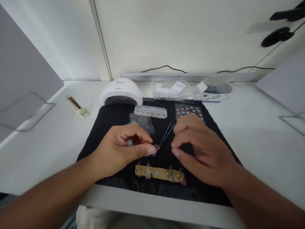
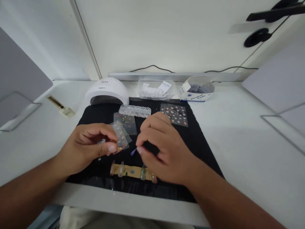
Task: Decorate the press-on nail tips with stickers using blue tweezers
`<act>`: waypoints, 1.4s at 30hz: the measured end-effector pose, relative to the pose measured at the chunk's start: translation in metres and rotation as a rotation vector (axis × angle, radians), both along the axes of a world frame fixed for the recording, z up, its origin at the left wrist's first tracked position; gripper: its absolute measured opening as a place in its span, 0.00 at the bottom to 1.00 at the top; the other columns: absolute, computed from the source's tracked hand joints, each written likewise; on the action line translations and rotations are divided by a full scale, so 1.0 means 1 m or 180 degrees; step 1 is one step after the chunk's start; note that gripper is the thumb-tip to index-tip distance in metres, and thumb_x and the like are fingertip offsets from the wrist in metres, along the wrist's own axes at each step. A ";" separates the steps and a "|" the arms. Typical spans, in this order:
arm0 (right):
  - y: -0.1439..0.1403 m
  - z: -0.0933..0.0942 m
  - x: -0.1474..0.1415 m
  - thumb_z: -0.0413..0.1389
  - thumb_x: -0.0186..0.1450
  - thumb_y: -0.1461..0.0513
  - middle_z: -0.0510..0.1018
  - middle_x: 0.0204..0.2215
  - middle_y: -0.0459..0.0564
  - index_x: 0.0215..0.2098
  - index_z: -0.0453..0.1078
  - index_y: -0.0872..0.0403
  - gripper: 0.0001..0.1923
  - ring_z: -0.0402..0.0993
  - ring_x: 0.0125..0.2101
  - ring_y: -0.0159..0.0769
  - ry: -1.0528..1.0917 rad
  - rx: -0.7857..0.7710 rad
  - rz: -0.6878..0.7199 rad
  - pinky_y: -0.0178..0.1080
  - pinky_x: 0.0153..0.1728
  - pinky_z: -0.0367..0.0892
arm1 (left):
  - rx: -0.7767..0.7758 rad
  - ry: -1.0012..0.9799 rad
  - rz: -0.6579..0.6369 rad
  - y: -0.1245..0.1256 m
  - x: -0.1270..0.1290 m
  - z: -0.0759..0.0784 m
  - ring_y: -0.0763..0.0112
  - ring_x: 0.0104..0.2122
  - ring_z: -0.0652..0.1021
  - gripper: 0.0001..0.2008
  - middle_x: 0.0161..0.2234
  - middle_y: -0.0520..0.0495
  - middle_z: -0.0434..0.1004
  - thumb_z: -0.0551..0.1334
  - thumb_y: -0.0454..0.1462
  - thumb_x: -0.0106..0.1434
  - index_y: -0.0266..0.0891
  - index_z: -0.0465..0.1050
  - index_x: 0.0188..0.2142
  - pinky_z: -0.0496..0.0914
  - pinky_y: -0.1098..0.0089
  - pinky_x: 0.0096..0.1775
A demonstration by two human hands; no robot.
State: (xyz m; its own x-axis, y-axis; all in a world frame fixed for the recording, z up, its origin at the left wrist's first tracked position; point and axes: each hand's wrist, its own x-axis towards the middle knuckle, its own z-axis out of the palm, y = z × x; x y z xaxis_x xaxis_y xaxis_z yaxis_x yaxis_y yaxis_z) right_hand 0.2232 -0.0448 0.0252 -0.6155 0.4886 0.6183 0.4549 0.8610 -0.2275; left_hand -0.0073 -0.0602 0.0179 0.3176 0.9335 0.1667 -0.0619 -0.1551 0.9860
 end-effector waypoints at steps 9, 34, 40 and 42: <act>-0.016 -0.006 -0.015 0.54 0.65 0.71 0.67 0.30 0.45 0.35 0.69 0.53 0.07 0.65 0.33 0.34 0.0420 -0.0515 0.0527 0.43 0.37 0.63 | -0.0652 0.0062 -0.0204 -0.006 0.006 0.003 0.81 0.22 0.70 0.06 0.22 0.52 0.75 0.74 0.34 0.54 0.34 0.79 0.28 0.67 0.81 0.24; -0.015 -0.014 -0.019 0.55 0.64 0.70 0.66 0.30 0.45 0.31 0.69 0.54 0.07 0.64 0.32 0.33 0.0412 -0.0600 0.0393 0.42 0.36 0.61 | -0.1470 -0.0639 -0.0553 -0.004 0.009 0.002 0.85 0.21 0.74 0.10 0.21 0.56 0.77 0.78 0.29 0.49 0.33 0.78 0.27 0.70 0.86 0.24; -0.015 -0.012 -0.020 0.54 0.65 0.71 0.66 0.30 0.44 0.32 0.68 0.53 0.08 0.65 0.32 0.31 0.0490 -0.0622 0.0514 0.41 0.35 0.61 | -0.1492 -0.0568 -0.0571 -0.004 0.008 0.002 0.83 0.19 0.73 0.11 0.20 0.55 0.76 0.78 0.33 0.51 0.34 0.78 0.28 0.71 0.83 0.22; -0.015 -0.012 -0.019 0.53 0.65 0.71 0.65 0.30 0.44 0.31 0.68 0.53 0.09 0.64 0.32 0.31 0.0452 -0.0591 0.0545 0.41 0.36 0.61 | -0.1464 -0.0546 -0.0555 -0.004 0.008 0.002 0.82 0.19 0.72 0.11 0.20 0.55 0.75 0.78 0.34 0.51 0.34 0.78 0.28 0.70 0.83 0.22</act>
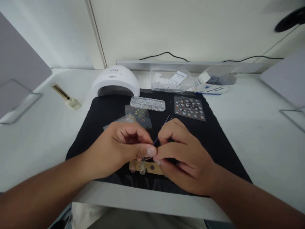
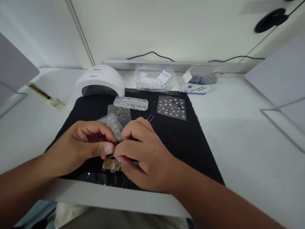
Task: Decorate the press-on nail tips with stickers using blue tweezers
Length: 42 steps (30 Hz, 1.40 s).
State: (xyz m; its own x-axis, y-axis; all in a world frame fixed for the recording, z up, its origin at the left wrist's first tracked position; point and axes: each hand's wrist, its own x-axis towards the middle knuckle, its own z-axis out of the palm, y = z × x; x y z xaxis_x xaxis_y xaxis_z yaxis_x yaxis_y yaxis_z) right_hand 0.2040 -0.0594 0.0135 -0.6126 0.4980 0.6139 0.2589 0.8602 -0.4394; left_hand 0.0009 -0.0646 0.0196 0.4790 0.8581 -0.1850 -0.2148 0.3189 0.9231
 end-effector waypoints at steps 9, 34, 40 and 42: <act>0.000 -0.002 0.000 0.54 0.65 0.70 0.67 0.31 0.44 0.34 0.68 0.53 0.07 0.66 0.33 0.33 -0.0038 0.0041 -0.0060 0.43 0.36 0.62 | -0.0014 -0.0070 0.0019 0.001 0.001 0.002 0.84 0.20 0.73 0.12 0.20 0.55 0.76 0.79 0.32 0.50 0.34 0.78 0.27 0.70 0.84 0.24; -0.003 0.003 -0.003 0.53 0.64 0.72 0.67 0.32 0.45 0.31 0.65 0.53 0.08 0.64 0.34 0.34 -0.0094 -0.0378 0.0048 0.42 0.38 0.62 | 0.0195 0.0203 -0.0122 -0.001 0.001 0.000 0.79 0.18 0.72 0.14 0.19 0.54 0.74 0.77 0.41 0.54 0.35 0.77 0.28 0.70 0.78 0.22; -0.003 0.004 0.000 0.53 0.64 0.72 0.67 0.32 0.46 0.31 0.65 0.53 0.08 0.65 0.34 0.35 -0.0143 -0.0452 0.0053 0.42 0.38 0.62 | 0.0121 0.0276 -0.0046 -0.002 0.001 0.002 0.78 0.19 0.72 0.12 0.20 0.53 0.74 0.78 0.37 0.51 0.35 0.78 0.28 0.70 0.78 0.22; -0.003 0.004 0.000 0.52 0.65 0.71 0.67 0.32 0.46 0.31 0.65 0.53 0.08 0.64 0.34 0.35 -0.0144 -0.0434 0.0054 0.42 0.38 0.62 | 0.0111 0.0294 -0.0048 -0.002 0.001 0.002 0.78 0.19 0.72 0.12 0.20 0.53 0.74 0.79 0.37 0.50 0.35 0.78 0.27 0.71 0.77 0.22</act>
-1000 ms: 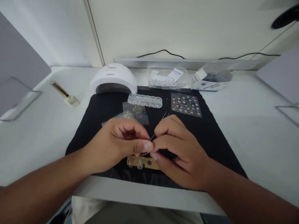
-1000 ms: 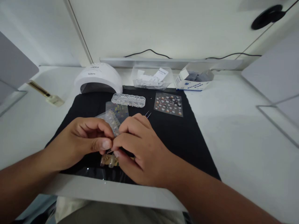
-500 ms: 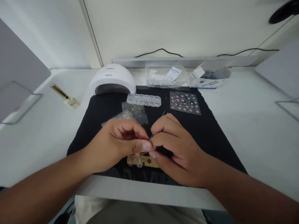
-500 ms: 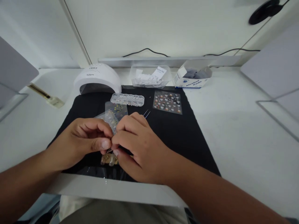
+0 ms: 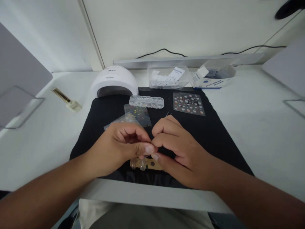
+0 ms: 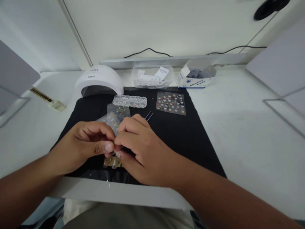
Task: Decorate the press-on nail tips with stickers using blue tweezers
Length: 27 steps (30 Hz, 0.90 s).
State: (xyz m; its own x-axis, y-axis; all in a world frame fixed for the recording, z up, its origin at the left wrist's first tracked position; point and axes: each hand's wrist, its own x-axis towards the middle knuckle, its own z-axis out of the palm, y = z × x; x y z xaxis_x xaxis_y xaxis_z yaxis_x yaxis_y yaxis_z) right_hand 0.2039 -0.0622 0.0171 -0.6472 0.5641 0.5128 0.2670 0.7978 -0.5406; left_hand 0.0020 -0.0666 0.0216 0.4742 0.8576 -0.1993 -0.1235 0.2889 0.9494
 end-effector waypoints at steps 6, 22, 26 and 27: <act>0.001 -0.002 -0.001 0.53 0.65 0.71 0.67 0.31 0.45 0.31 0.66 0.53 0.08 0.65 0.34 0.34 0.0045 0.0035 -0.0001 0.42 0.38 0.61 | 0.0024 -0.0034 -0.0017 0.001 0.000 -0.001 0.78 0.19 0.72 0.13 0.20 0.54 0.74 0.79 0.38 0.50 0.35 0.78 0.27 0.72 0.78 0.23; 0.001 -0.007 0.005 0.59 0.62 0.66 0.70 0.32 0.45 0.39 0.66 0.52 0.08 0.68 0.34 0.35 0.0467 -0.0421 -0.0331 0.40 0.35 0.66 | 0.0921 -0.0305 0.0343 -0.003 -0.002 -0.005 0.77 0.26 0.78 0.06 0.26 0.51 0.81 0.77 0.33 0.55 0.39 0.82 0.30 0.75 0.78 0.29; 0.001 -0.004 0.004 0.59 0.64 0.65 0.73 0.30 0.45 0.36 0.69 0.52 0.03 0.70 0.33 0.35 0.0579 -0.0412 -0.0254 0.40 0.34 0.67 | 0.1611 -0.0333 0.0318 -0.003 -0.003 -0.007 0.75 0.29 0.79 0.05 0.29 0.51 0.80 0.75 0.31 0.57 0.39 0.82 0.33 0.76 0.76 0.32; 0.001 -0.004 0.004 0.59 0.64 0.66 0.74 0.29 0.46 0.36 0.70 0.52 0.03 0.70 0.33 0.35 0.0607 -0.0407 -0.0232 0.40 0.34 0.67 | 0.1823 -0.0310 0.0314 -0.003 -0.003 -0.008 0.75 0.29 0.79 0.05 0.29 0.50 0.80 0.74 0.31 0.58 0.38 0.82 0.33 0.76 0.76 0.33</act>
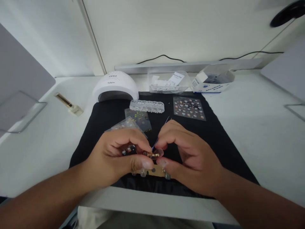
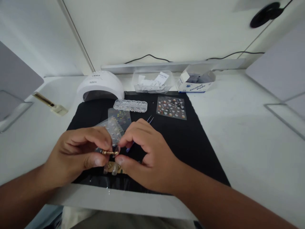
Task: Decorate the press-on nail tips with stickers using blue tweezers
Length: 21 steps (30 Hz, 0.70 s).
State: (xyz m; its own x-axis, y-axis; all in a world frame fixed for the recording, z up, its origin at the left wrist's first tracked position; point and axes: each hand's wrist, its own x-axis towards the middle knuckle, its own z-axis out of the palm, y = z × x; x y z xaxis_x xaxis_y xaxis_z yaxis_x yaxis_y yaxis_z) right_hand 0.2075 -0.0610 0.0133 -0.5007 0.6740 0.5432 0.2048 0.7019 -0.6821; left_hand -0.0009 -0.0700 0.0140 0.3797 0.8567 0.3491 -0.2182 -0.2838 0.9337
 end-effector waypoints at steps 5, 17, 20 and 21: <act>-0.002 0.002 0.000 0.58 0.65 0.66 0.74 0.28 0.46 0.35 0.71 0.52 0.03 0.70 0.32 0.35 0.0121 0.0094 0.0095 0.42 0.35 0.68 | 0.0788 0.0277 0.0027 -0.002 -0.001 0.003 0.76 0.31 0.79 0.05 0.31 0.48 0.80 0.73 0.31 0.61 0.35 0.78 0.35 0.75 0.78 0.35; -0.005 -0.002 -0.003 0.58 0.65 0.69 0.74 0.28 0.46 0.39 0.70 0.54 0.05 0.71 0.32 0.33 0.0310 0.0291 0.0152 0.42 0.35 0.70 | 0.1873 0.0925 0.0144 -0.007 -0.004 0.008 0.74 0.31 0.80 0.06 0.33 0.44 0.79 0.69 0.34 0.67 0.33 0.74 0.38 0.79 0.74 0.37; -0.008 -0.001 -0.003 0.57 0.63 0.71 0.74 0.28 0.46 0.39 0.71 0.55 0.08 0.72 0.32 0.33 0.0329 0.0419 0.0081 0.42 0.35 0.71 | 0.2138 0.1206 0.0126 -0.007 -0.006 0.013 0.74 0.32 0.81 0.06 0.33 0.43 0.80 0.69 0.33 0.66 0.32 0.74 0.38 0.79 0.74 0.37; -0.009 0.000 -0.004 0.57 0.63 0.72 0.74 0.28 0.46 0.39 0.71 0.55 0.09 0.72 0.33 0.33 0.0332 0.0461 0.0053 0.42 0.35 0.71 | 0.2197 0.1282 0.0111 -0.008 -0.007 0.015 0.73 0.32 0.81 0.06 0.33 0.43 0.80 0.69 0.32 0.66 0.32 0.74 0.38 0.79 0.74 0.37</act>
